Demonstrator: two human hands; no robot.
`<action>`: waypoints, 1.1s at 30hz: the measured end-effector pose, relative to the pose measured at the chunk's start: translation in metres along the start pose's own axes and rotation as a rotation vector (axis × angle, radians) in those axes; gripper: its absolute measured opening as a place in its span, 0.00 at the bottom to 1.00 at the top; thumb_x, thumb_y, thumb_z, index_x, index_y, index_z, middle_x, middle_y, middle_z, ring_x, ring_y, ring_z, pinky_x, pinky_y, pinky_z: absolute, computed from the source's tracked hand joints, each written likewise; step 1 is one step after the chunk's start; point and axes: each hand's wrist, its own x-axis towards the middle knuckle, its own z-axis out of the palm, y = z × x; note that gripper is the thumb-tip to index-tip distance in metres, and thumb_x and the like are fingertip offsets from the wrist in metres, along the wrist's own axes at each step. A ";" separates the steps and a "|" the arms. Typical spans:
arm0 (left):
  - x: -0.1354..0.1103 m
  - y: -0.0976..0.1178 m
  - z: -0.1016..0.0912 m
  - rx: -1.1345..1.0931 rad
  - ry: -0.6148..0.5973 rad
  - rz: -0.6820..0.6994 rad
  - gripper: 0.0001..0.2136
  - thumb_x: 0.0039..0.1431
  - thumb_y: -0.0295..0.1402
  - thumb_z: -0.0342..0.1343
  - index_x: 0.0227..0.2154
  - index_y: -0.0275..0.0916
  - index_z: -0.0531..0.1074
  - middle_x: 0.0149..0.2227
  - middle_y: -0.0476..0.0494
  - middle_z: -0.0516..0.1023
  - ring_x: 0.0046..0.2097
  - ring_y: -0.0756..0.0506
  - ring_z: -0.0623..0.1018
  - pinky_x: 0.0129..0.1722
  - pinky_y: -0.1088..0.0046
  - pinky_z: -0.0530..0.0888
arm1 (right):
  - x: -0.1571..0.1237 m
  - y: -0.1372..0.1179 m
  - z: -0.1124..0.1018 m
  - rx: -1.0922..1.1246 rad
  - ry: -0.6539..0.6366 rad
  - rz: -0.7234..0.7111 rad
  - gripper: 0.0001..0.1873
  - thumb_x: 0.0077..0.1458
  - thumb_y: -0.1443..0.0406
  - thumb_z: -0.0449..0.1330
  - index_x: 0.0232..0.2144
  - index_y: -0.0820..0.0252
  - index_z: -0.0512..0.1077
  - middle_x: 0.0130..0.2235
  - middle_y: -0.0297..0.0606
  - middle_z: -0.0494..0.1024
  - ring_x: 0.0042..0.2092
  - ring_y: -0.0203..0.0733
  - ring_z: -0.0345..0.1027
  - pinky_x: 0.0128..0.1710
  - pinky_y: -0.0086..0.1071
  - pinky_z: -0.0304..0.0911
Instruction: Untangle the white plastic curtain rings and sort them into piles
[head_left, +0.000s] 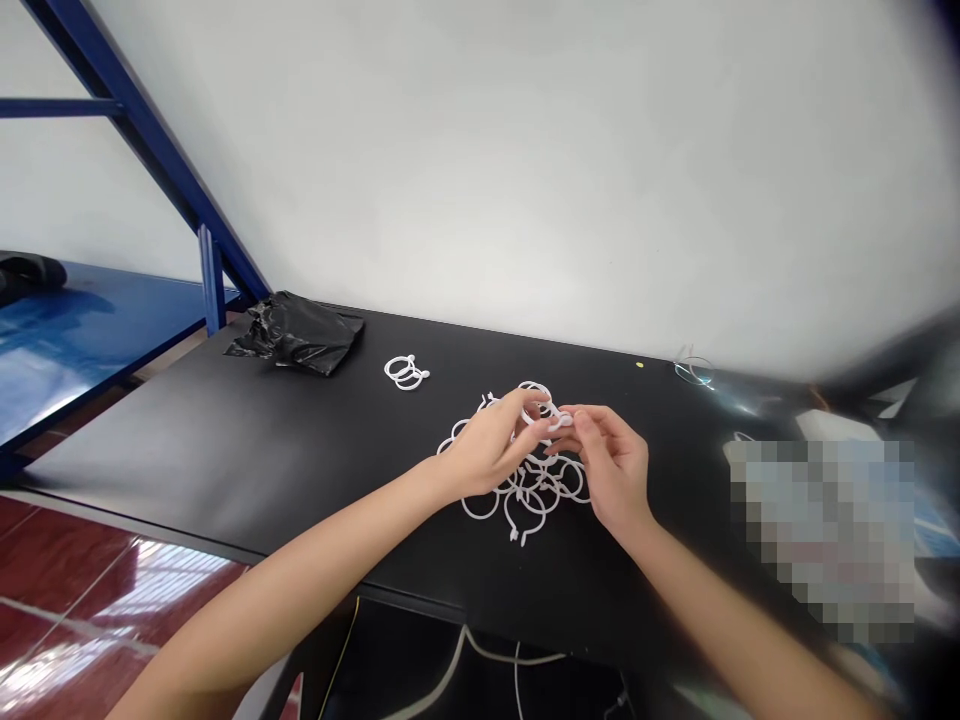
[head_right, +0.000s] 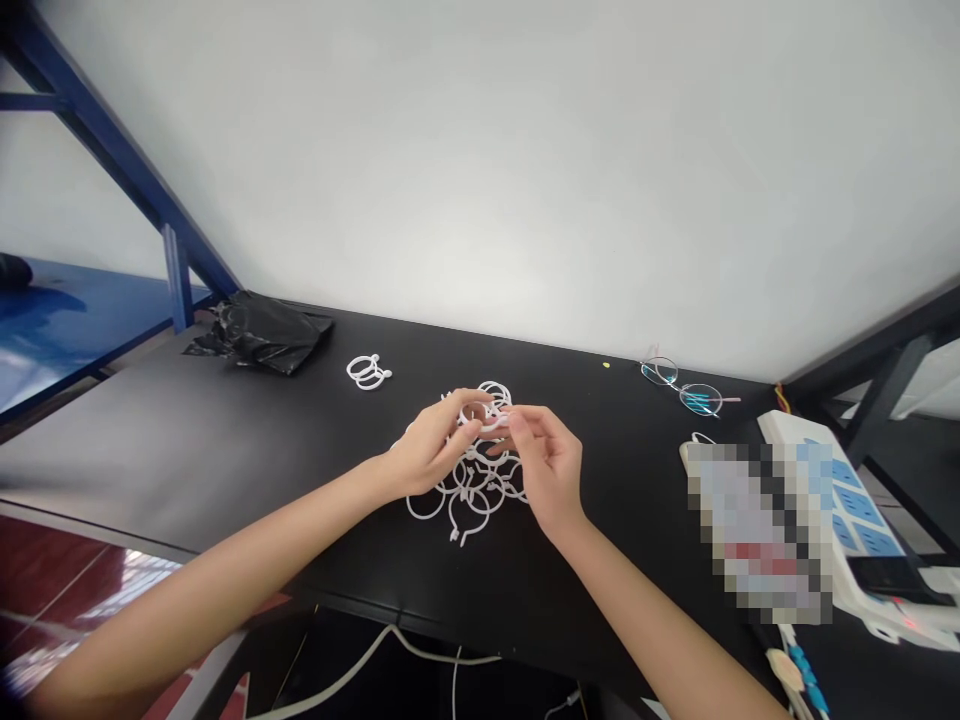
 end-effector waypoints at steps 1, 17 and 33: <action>0.000 0.001 -0.003 -0.061 0.015 -0.043 0.16 0.70 0.42 0.39 0.50 0.37 0.63 0.41 0.41 0.77 0.32 0.49 0.75 0.32 0.73 0.71 | 0.000 -0.001 0.000 -0.017 -0.010 -0.009 0.13 0.57 0.55 0.62 0.36 0.57 0.76 0.31 0.38 0.82 0.31 0.44 0.78 0.32 0.38 0.77; 0.000 0.001 -0.005 0.031 0.059 0.096 0.16 0.65 0.32 0.39 0.22 0.38 0.62 0.21 0.50 0.64 0.23 0.52 0.63 0.27 0.75 0.62 | -0.011 -0.007 0.008 0.015 -0.134 0.046 0.05 0.53 0.61 0.67 0.28 0.56 0.78 0.30 0.36 0.83 0.32 0.44 0.79 0.36 0.38 0.77; 0.006 -0.106 -0.093 0.729 0.123 -0.297 0.12 0.61 0.44 0.55 0.34 0.39 0.71 0.38 0.42 0.77 0.43 0.40 0.75 0.43 0.65 0.68 | 0.015 0.008 -0.016 -0.138 0.127 -0.060 0.08 0.56 0.59 0.63 0.35 0.57 0.75 0.34 0.39 0.81 0.27 0.38 0.73 0.25 0.34 0.71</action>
